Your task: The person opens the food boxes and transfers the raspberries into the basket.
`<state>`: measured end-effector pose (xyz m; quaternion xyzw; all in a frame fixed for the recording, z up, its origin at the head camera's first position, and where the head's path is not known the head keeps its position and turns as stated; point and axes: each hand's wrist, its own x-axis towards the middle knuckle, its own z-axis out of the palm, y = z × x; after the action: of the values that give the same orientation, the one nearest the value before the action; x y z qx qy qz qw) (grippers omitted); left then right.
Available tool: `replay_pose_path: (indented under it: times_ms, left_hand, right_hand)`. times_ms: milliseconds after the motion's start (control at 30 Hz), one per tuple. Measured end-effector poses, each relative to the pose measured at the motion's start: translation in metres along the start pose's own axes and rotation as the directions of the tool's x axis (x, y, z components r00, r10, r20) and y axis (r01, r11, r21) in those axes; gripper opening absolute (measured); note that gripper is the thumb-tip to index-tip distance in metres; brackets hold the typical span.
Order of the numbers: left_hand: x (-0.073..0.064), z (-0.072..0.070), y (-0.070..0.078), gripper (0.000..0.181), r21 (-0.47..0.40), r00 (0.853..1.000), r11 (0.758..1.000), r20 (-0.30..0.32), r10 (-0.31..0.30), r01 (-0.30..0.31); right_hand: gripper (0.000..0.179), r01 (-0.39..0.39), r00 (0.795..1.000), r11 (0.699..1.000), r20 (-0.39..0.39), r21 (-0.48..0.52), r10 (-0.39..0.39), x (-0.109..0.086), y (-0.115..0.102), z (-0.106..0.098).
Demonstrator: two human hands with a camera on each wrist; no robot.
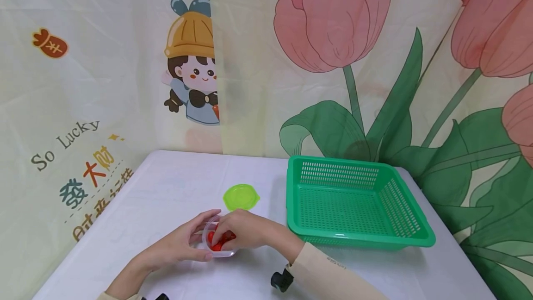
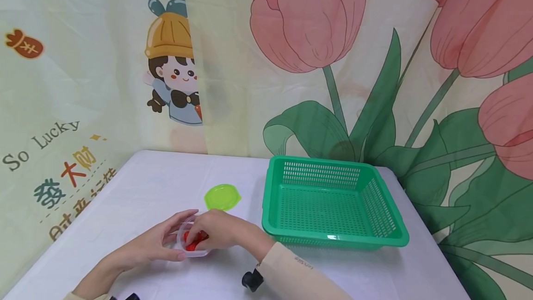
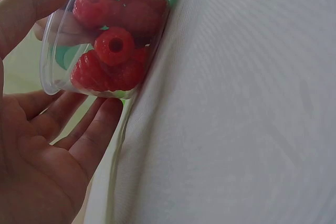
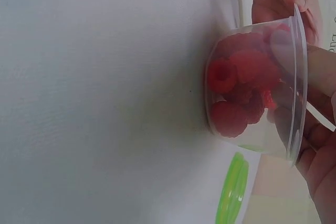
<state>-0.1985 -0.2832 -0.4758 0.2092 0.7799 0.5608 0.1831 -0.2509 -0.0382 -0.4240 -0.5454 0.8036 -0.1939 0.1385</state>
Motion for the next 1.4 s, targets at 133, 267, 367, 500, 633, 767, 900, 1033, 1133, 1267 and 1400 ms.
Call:
replay_pose_path:
  times_ms: [133, 267, 367, 500, 633, 767, 900, 1033, 1133, 1267, 1400]
  left_hand:
    - [-0.001, 0.001, 0.0, 0.095, 0.002, 1.0, 1.0, -0.004, -0.003, 0.003]
    - [-0.001, 0.001, -0.001, 0.094, -0.004, 1.0, 1.0, -0.002, -0.001, 0.001]
    - [0.0, 0.001, -0.001, 0.093, 0.006, 1.0, 1.0, -0.002, 0.011, -0.011]
    - [0.002, 0.0, -0.001, 0.093, 0.025, 1.0, 1.0, -0.007, 0.015, -0.015]
    - [0.003, 0.0, -0.001, 0.094, 0.028, 1.0, 1.0, -0.009, 0.007, -0.007]
    - [0.003, 0.001, -0.001, 0.095, 0.027, 1.0, 1.0, -0.007, 0.004, -0.004]
    - [0.003, 0.001, 0.0, 0.096, 0.025, 1.0, 1.0, -0.007, 0.0, 0.0]
    - [0.003, 0.002, 0.0, 0.095, 0.023, 1.0, 1.0, -0.013, -0.004, 0.005]
    - [0.003, 0.003, 0.0, 0.095, 0.024, 1.0, 1.0, -0.018, -0.009, 0.009]
    - [0.003, 0.003, 0.0, 0.096, 0.021, 1.0, 1.0, -0.022, -0.003, 0.004]
    - [0.003, 0.004, 0.0, 0.097, 0.021, 1.0, 1.0, -0.023, 0.013, -0.013]
  right_hand:
    - [0.025, -0.009, 1.0, 1.0, -0.016, -0.009, 0.009, -0.003, -0.002, -0.002]
    - [0.023, -0.02, 0.999, 1.0, -0.046, -0.02, 0.019, -0.008, -0.004, -0.005]
    - [0.02, -0.02, 0.998, 1.0, -0.067, -0.014, 0.019, -0.011, -0.004, -0.009]
    - [0.017, -0.013, 0.997, 1.0, -0.079, -0.004, 0.013, -0.017, -0.004, -0.017]
    - [0.018, -0.011, 0.996, 1.0, -0.092, -0.007, 0.01, -0.025, -0.004, -0.026]
    - [0.018, -0.014, 0.994, 1.0, -0.112, -0.018, 0.012, -0.035, -0.003, -0.038]
    - [0.017, -0.036, 0.99, 0.999, -0.133, 0.007, 0.037, -0.044, 0.0, -0.054]
    - [0.017, -0.074, 0.983, 0.997, -0.164, 0.039, 0.079, -0.056, 0.006, -0.073]
    - [0.018, -0.102, 0.975, 0.994, -0.192, 0.05, 0.11, -0.065, 0.012, -0.088]
    - [0.017, -0.13, 0.962, 0.989, -0.232, 0.066, 0.142, -0.076, 0.023, -0.104]
    - [0.014, -0.154, 0.948, 0.985, -0.268, 0.082, 0.171, -0.088, 0.038, -0.116]
